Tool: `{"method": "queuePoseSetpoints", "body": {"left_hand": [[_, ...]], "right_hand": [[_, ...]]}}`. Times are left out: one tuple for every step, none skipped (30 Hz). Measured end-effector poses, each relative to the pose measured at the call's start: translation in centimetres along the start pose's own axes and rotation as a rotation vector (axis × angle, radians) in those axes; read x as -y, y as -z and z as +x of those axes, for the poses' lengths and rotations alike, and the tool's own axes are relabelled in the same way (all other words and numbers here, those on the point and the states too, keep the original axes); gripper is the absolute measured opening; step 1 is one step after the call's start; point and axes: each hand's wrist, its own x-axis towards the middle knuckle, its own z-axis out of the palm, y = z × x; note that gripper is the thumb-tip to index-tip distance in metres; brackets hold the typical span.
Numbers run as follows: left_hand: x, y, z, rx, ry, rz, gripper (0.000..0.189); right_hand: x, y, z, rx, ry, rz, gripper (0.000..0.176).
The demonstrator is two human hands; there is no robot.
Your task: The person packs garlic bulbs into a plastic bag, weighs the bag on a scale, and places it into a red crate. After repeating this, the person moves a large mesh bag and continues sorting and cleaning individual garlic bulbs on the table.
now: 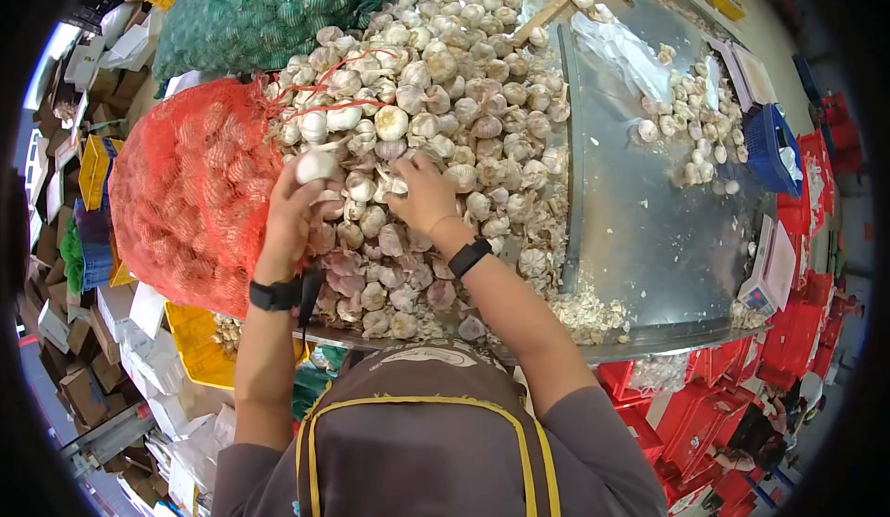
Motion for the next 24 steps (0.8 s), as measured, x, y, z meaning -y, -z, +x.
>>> {"method": "queuePoseSetpoints", "body": {"left_hand": [[-1.1,0.0,-1.0,-0.032,0.057,-0.252,0.023],[-0.7,0.9,-1.0,-0.042,0.055,-0.256,0.023],[0.4,2.4,-0.7,-0.010,0.095,-0.273,0.020],[1.6,3.6,-0.3,0.024,0.133,-0.290,0.017],[3.0,4.0,0.3,0.019,0.029,0.224,0.016],[2.7,2.4,0.2,-0.016,0.092,0.497,0.027],[2.3,0.6,0.0,-0.070,-0.005,0.857,0.033],[1.8,-1.0,-0.2,-0.125,-0.106,1.215,0.038],[2.4,-1.6,0.3,-0.131,-0.104,1.206,0.038],[3.4,-1.9,1.2,-0.122,-0.106,1.347,0.041],[3.9,-2.2,1.9,-0.110,-0.107,1.488,0.045],[4.1,-2.2,2.5,-0.115,-0.111,1.482,0.045],[4.3,-2.2,3.2,-0.101,-0.051,1.534,0.045],[4.3,-2.4,3.6,-0.083,0.012,1.586,0.045],[4.3,-2.4,3.8,-0.082,0.010,1.585,0.045],[4.4,-2.2,3.9,-0.042,-0.004,1.595,0.047],[4.3,-1.9,4.0,-0.005,-0.020,1.607,0.049],[4.0,-1.4,3.7,-0.009,-0.022,1.610,0.049],[3.7,-0.6,3.1,-0.027,-0.028,1.333,0.049],[3.5,0.0,2.5,-0.037,-0.032,1.057,0.050],[3.5,0.5,1.7,-0.032,-0.028,1.062,0.050],[3.4,1.1,0.5,-0.019,0.018,0.695,0.046],[3.3,1.8,-0.7,-0.014,0.061,0.329,0.045],[3.0,2.4,-1.9,-0.016,0.095,-0.038,0.046]], "right_hand": [[0.2,-0.2,0.1,-0.024,-0.008,0.030,0.036],[0.2,-0.2,0.1,-0.016,-0.002,0.030,0.036],[0.0,0.0,-0.1,-0.020,0.001,0.093,0.035],[-0.3,0.4,-0.2,-0.026,0.003,0.157,0.035],[-1.1,0.6,-0.4,-0.024,-0.002,0.341,0.039],[-1.7,1.3,-0.7,-0.019,0.004,0.338,0.039],[-2.3,2.1,-1.2,0.050,-0.120,0.756,0.040],[-2.6,3.0,-1.7,0.120,-0.249,1.170,0.042],[-2.8,4.2,-2.3,0.127,-0.248,1.161,0.042],[-2.7,5.4,-3.2,0.179,-0.294,1.464,0.041],[-2.5,6.2,-4.0,0.231,-0.341,1.768,0.042],[-2.2,6.5,-4.6,0.233,-0.338,1.761,0.042],[-2.0,6.7,-5.1,0.292,-0.327,1.828,0.038],[-1.9,6.9,-5.3,0.351,-0.319,1.896,0.034],[-2.6,5.3,-5.3,0.314,-0.365,1.780,0.034],[-3.2,3.9,-5.2,0.314,-0.366,1.780,0.034],[-3.0,2.9,-4.5,0.412,-0.391,1.322,0.036],[-2.2,2.1,-3.8,0.486,-0.398,0.861,0.038],[-1.3,1.2,-3.3,0.486,-0.393,0.864,0.038],[0.0,0.2,-2.9,0.392,-0.138,0.513,0.043],[1.1,-0.7,-2.7,0.290,0.105,0.161,0.049],[2.1,-1.3,-2.5,0.294,0.103,0.167,0.049],[3.3,-1.7,-2.4,0.313,0.096,-0.014,0.053],[4.4,-2.0,-2.1,0.331,0.096,-0.195,0.058]]}}
